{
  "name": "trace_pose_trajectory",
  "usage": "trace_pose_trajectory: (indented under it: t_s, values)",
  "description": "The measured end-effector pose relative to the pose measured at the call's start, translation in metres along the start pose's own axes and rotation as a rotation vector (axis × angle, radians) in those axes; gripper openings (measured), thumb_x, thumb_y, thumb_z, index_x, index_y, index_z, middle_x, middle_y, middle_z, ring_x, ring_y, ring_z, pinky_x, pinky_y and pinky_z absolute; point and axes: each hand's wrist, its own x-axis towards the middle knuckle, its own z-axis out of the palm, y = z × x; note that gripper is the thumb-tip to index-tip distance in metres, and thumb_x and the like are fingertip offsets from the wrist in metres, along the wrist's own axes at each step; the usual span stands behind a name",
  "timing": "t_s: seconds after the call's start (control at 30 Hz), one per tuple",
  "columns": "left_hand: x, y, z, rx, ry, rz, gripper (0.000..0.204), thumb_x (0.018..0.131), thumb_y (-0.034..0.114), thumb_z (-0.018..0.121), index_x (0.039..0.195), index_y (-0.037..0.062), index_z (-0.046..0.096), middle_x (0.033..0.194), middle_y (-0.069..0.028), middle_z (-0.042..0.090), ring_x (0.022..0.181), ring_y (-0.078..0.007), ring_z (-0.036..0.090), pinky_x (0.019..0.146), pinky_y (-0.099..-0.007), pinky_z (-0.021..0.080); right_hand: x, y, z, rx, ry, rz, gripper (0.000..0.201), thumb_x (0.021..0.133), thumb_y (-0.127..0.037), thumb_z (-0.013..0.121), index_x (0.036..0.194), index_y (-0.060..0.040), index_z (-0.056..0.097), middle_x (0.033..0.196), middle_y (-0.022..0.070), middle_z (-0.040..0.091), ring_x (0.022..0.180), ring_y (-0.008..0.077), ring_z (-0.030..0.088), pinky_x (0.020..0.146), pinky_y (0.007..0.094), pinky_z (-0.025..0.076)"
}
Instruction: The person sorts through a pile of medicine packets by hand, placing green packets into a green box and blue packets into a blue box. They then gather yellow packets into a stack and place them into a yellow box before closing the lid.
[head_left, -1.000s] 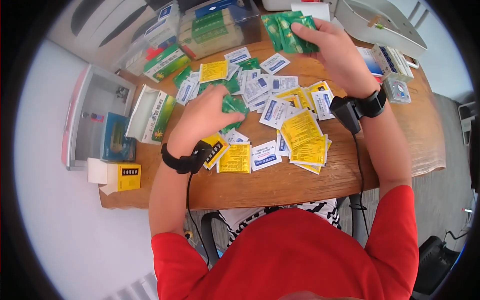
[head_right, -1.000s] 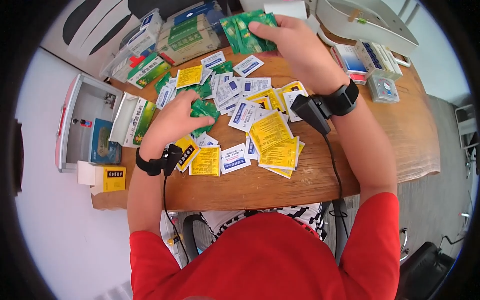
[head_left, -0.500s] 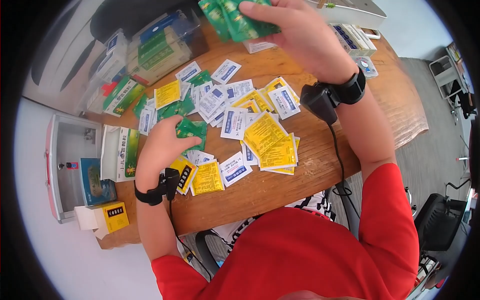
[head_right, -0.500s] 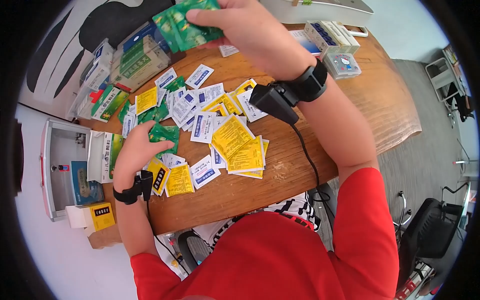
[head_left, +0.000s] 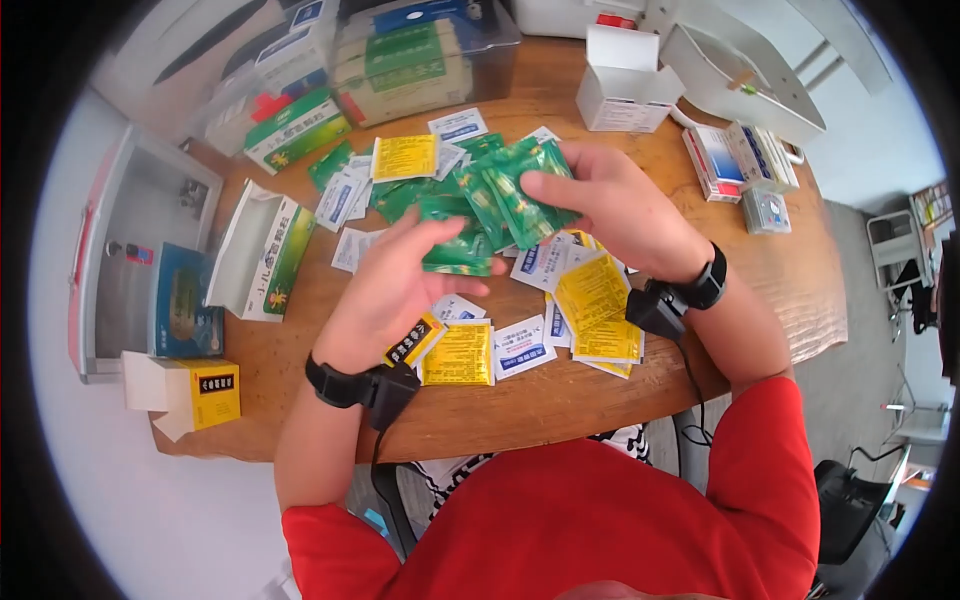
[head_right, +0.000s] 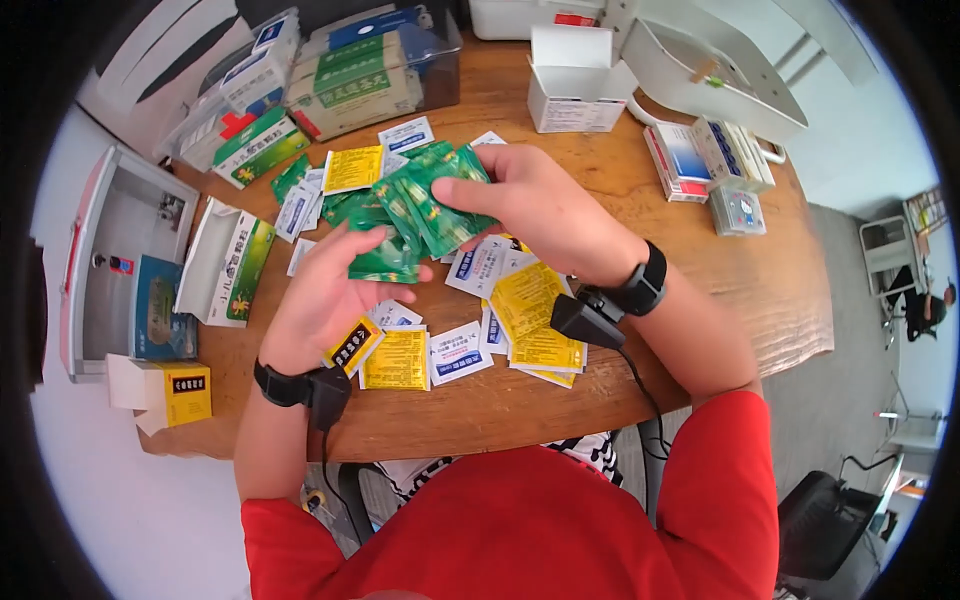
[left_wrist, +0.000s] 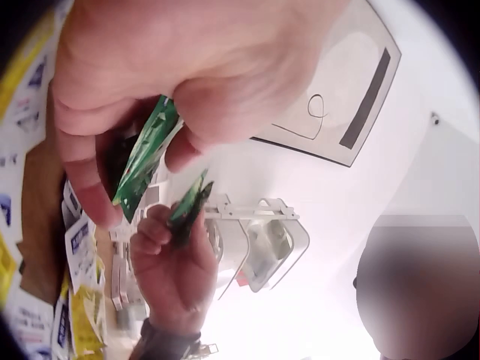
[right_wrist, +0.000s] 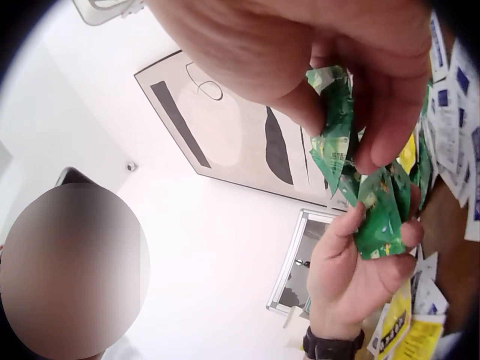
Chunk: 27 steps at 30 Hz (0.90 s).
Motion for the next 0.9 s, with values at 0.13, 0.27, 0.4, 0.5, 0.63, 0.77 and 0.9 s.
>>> trace_pose_trajectory:
  t_s: [0.13,0.27,0.4,0.5,0.63,0.77,0.9]
  values:
    - [0.007,-0.011,-0.006,-0.172,-0.151,-0.021,0.055,0.117,0.048,0.042,0.146,0.0036,0.059,0.127,-0.0162,0.075,0.105,-0.0298,0.077,0.079,-0.0395,0.063,0.003,0.008,-0.003,-0.184,0.004,0.056,0.031,0.106,-0.025,0.073,0.119,0.003,0.073,0.101,0.0048,0.078,0.087,0.0091,0.071,0.077,0.0259,0.058]
    - [0.011,-0.014,-0.009,-0.179,-0.133,-0.036,0.062,0.117,0.055,0.037,0.148,0.0049,0.057,0.128,-0.0168,0.075,0.102,-0.0298,0.078,0.08,-0.0401,0.065,0.006,0.008,-0.003,-0.219,0.087,0.026,0.031,0.105,-0.025,0.074,0.118,0.0028,0.074,0.102,0.0026,0.078,0.088,0.0063,0.069,0.079,0.0251,0.055]
    - [0.013,-0.016,-0.008,-0.221,-0.12,-0.056,0.063,0.117,0.056,0.037,0.15,0.0049,0.055,0.13,-0.0183,0.074,0.104,-0.0335,0.079,0.084,-0.0434,0.068,0.009,0.01,-0.006,-0.187,0.069,0.039,0.033,0.105,-0.026,0.076,0.121,0.003,0.074,0.102,0.0009,0.078,0.088,0.0059,0.068,0.079,0.0254,0.055]
    - [0.013,-0.015,-0.007,-0.246,-0.138,-0.056,0.065,0.116,0.057,0.038,0.152,0.0043,0.052,0.131,-0.0199,0.074,0.108,-0.0383,0.078,0.088,-0.0469,0.069,0.008,0.008,-0.005,-0.224,0.034,0.074,0.03,0.103,-0.022,0.078,0.12,0.0028,0.075,0.101,0.0003,0.078,0.087,0.0051,0.067,0.078,0.0255,0.055]
    - [0.01,-0.011,-0.001,-0.21,-0.124,-0.094,0.066,0.115,0.058,0.041,0.152,0.0041,0.051,0.131,-0.0204,0.074,0.112,-0.041,0.077,0.089,-0.048,0.069,0.008,0.013,-0.006,-0.359,0.014,0.054,0.026,0.101,-0.019,0.08,0.116,0.0019,0.077,0.1,-0.0001,0.077,0.085,0.0038,0.065,0.075,0.0255,0.054]
    - [0.009,-0.016,-0.001,-0.165,-0.149,-0.19,0.066,0.114,0.059,0.045,0.151,0.0046,0.052,0.134,-0.0191,0.072,0.114,-0.0399,0.077,0.091,-0.0474,0.068,0.006,0.019,-0.004,-0.453,-0.057,-0.044,0.024,0.097,-0.017,0.083,0.113,0.0008,0.079,0.094,0.0006,0.076,0.085,0.0051,0.063,0.073,0.0252,0.052]
    - [0.005,-0.022,0.003,-0.041,-0.191,-0.154,0.065,0.113,0.058,0.049,0.151,0.005,0.053,0.136,-0.0171,0.071,0.116,-0.0382,0.076,0.094,-0.0462,0.067,-0.001,0.013,0.003,-0.934,-0.121,-0.389,0.029,0.095,-0.014,0.082,0.121,-0.0026,0.078,0.098,0.0106,0.072,0.09,0.0226,0.07,0.077,0.0323,0.056]
